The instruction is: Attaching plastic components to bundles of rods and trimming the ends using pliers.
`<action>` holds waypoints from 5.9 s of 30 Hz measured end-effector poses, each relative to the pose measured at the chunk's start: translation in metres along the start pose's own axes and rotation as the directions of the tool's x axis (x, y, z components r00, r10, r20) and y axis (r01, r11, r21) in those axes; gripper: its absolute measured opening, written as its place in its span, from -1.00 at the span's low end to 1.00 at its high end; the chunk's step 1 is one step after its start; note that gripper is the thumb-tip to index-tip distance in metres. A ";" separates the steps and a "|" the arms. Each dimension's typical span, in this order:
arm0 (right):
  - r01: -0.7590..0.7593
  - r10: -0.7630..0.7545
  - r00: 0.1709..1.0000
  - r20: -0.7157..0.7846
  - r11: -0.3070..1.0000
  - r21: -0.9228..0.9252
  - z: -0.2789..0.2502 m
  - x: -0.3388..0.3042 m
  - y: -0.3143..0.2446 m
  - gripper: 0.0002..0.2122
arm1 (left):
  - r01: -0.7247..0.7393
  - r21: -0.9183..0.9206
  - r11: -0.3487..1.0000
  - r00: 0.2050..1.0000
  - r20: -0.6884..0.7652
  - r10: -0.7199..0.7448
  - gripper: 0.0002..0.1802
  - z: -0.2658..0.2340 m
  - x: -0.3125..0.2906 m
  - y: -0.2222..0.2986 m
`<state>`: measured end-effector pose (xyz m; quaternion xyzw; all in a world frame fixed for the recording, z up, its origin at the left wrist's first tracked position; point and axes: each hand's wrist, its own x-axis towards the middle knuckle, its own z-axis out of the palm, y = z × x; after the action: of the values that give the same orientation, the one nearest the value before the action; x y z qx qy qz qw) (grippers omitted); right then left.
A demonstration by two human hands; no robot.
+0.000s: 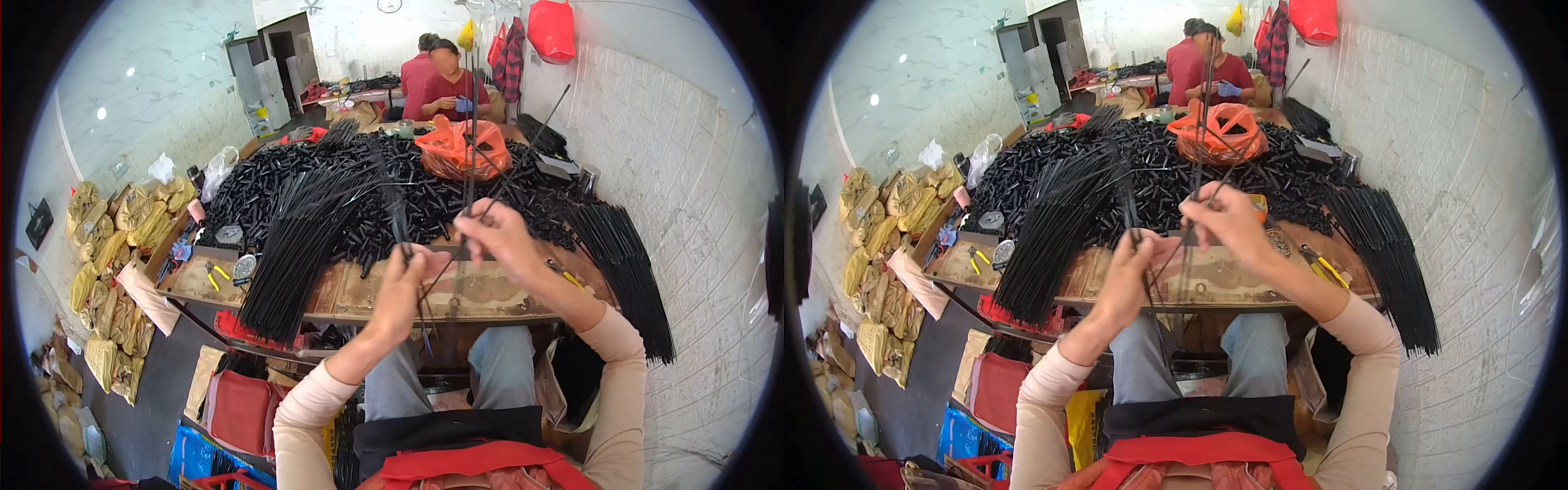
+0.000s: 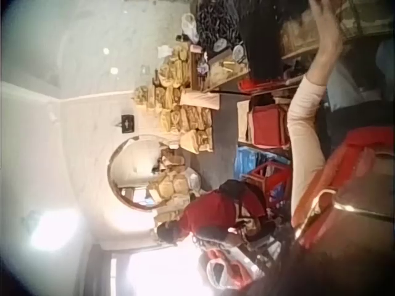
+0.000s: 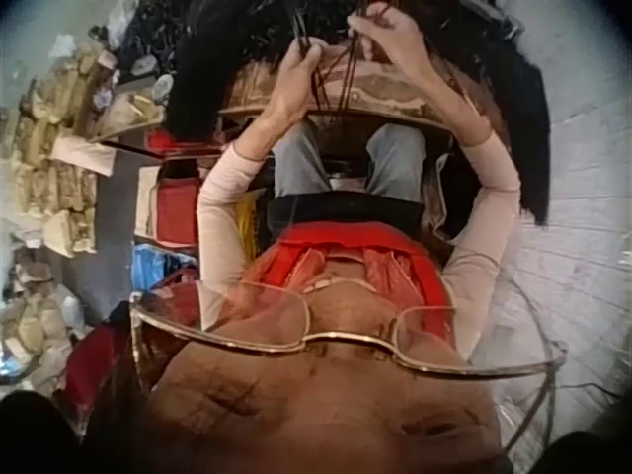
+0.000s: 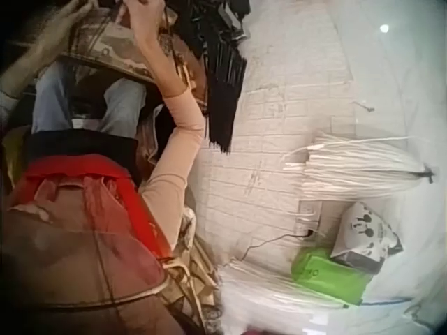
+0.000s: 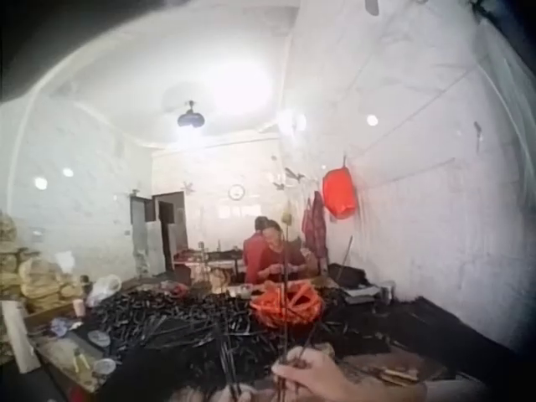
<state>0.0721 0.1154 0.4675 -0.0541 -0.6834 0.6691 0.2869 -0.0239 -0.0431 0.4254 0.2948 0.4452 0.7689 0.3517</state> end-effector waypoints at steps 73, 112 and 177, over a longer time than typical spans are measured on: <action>-0.141 0.089 0.943 0.322 0.980 0.143 -0.023 -0.001 -0.036 -0.62 | 0.403 -0.058 0.913 0.871 0.332 -0.363 -0.63 0.026 -0.020 -0.012; -0.162 0.236 0.943 0.234 0.941 -0.299 -0.029 -0.063 0.186 -0.79 | 0.310 -0.132 0.942 0.951 0.040 -0.307 -0.52 -0.098 0.082 -0.119; 0.579 -0.323 0.775 0.543 0.016 -0.816 -0.035 -0.056 0.021 -0.44 | 0.002 0.187 0.982 0.992 0.126 -0.026 -0.74 -0.008 0.020 -0.029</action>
<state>0.1280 0.1231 0.4274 0.0695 -0.9465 -0.0410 0.3126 -0.0334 -0.0209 0.3990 0.3719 0.4941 0.7007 0.3557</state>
